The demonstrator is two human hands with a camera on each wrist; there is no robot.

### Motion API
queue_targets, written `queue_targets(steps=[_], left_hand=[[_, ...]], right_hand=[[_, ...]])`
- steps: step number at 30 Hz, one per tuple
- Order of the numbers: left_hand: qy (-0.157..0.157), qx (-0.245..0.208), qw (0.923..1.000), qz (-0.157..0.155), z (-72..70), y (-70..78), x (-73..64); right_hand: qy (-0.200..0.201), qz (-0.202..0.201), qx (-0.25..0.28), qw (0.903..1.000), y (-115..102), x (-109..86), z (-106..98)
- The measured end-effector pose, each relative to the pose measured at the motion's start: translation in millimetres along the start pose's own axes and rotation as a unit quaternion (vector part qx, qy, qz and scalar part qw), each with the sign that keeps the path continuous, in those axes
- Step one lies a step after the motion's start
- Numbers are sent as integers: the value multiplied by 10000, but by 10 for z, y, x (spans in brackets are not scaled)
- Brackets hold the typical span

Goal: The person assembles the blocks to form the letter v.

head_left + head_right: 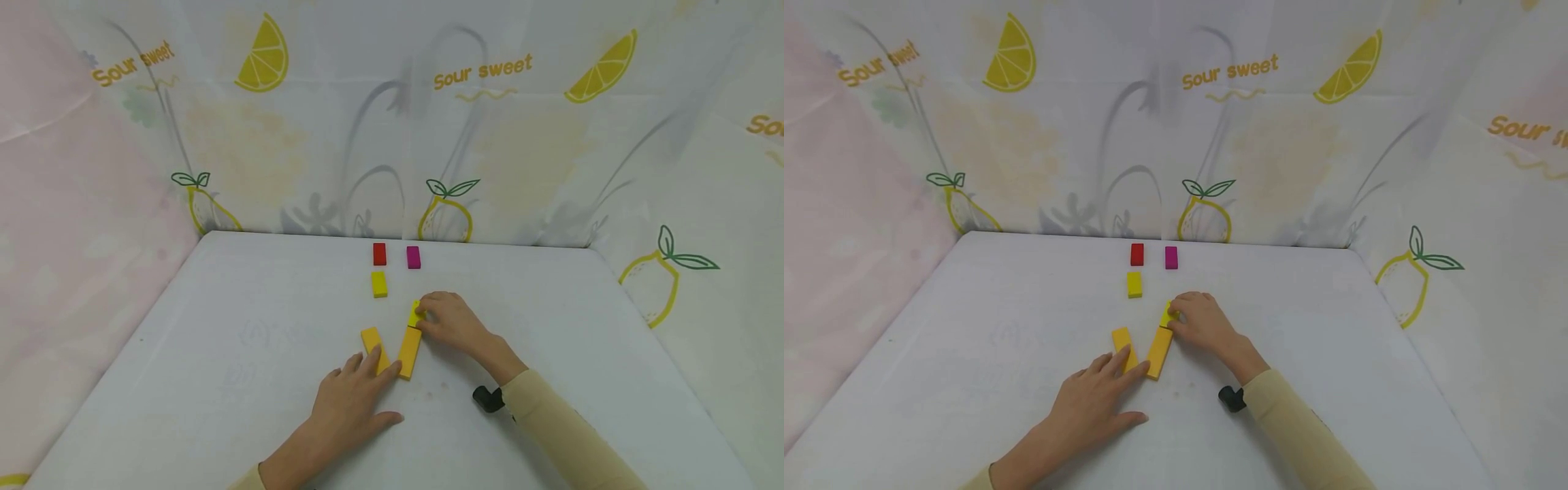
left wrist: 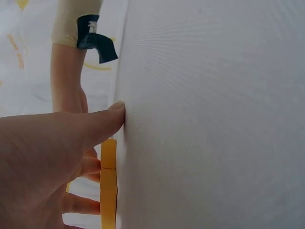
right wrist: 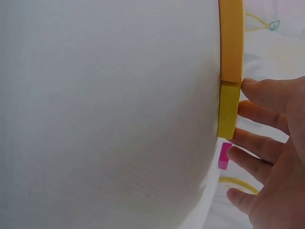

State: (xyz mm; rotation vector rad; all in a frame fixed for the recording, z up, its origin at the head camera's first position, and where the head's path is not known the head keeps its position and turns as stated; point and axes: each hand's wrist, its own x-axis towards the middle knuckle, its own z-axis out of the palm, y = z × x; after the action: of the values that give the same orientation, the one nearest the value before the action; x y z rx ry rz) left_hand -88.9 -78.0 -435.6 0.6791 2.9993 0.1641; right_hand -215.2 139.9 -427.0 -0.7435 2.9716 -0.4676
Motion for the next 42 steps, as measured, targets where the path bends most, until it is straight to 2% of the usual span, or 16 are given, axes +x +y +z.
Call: queue_targets(steps=[14, 23, 31, 42], left_hand=[[-9, 4, 10000, -18, -5, 6, -5], [-75, -24, 10000, -42, 2, 2, 1], [71, 23, 10000, 34, 17, -2, 5], [-117, -101, 9999, -48, 6, 8, 3]], right_hand=[[103, -116, 9, 9999, -12, -7, 14], [-162, 131, -146, 9997, -17, 0, 31], [-178, 198, -77, 9996, -53, -20, -11], [-166, 206, 16, 9996, -57, -11, -6]])
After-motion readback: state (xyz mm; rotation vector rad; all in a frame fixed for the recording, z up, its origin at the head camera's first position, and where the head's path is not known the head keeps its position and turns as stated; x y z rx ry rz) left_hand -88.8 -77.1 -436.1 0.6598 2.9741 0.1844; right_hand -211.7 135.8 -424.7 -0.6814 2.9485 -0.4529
